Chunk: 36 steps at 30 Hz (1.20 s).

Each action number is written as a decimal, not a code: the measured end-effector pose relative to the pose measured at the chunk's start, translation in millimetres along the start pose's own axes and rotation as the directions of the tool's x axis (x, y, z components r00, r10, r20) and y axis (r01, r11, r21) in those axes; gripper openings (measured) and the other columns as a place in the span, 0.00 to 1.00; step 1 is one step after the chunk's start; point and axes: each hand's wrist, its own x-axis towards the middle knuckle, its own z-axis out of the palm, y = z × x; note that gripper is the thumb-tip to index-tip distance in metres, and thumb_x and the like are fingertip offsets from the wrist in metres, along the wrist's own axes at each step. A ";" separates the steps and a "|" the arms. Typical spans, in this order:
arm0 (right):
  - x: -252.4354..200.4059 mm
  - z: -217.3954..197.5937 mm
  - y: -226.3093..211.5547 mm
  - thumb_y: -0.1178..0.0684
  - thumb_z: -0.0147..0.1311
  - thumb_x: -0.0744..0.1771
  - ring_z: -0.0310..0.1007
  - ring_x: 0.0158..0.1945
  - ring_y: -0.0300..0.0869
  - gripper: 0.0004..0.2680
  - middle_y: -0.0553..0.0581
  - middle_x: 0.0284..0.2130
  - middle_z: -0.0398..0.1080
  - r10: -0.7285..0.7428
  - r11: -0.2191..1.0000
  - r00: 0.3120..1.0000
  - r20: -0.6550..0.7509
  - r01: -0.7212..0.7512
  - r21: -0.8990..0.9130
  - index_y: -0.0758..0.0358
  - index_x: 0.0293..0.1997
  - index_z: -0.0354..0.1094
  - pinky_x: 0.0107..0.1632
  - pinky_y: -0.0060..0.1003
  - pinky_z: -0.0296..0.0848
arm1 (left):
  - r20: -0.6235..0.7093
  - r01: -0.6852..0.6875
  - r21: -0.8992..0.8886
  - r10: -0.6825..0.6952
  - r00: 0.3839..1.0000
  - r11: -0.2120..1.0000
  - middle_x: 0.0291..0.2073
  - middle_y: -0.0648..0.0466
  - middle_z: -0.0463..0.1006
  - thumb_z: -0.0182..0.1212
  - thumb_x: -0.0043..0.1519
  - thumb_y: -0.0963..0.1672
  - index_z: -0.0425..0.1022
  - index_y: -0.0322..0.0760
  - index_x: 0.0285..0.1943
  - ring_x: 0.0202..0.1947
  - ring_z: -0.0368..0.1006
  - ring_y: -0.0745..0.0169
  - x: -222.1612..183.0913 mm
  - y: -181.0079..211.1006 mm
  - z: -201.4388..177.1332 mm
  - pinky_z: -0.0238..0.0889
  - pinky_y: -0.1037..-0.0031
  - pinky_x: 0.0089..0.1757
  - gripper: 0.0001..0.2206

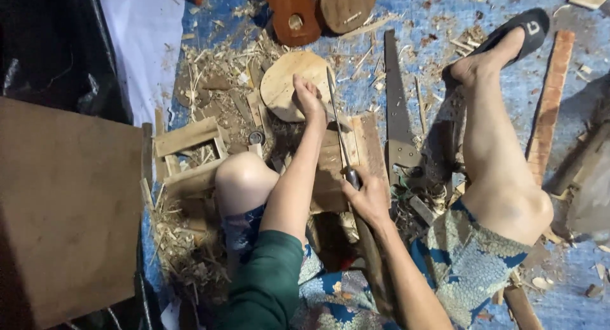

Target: Shaping a piece of wood using a small hand blade to remove thin shavings.

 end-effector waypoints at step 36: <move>39.8 25.4 75.7 0.48 0.63 0.61 0.78 0.29 0.50 0.08 0.63 0.21 0.75 0.089 0.992 0.995 0.036 -0.092 0.092 0.51 0.41 0.81 0.36 0.42 0.72 | 0.241 -0.417 0.465 0.341 0.909 0.781 0.25 0.36 0.64 0.48 0.63 0.48 0.62 0.40 0.35 0.33 0.68 0.35 3.3 -18.0 3.8 0.62 0.54 0.43 0.09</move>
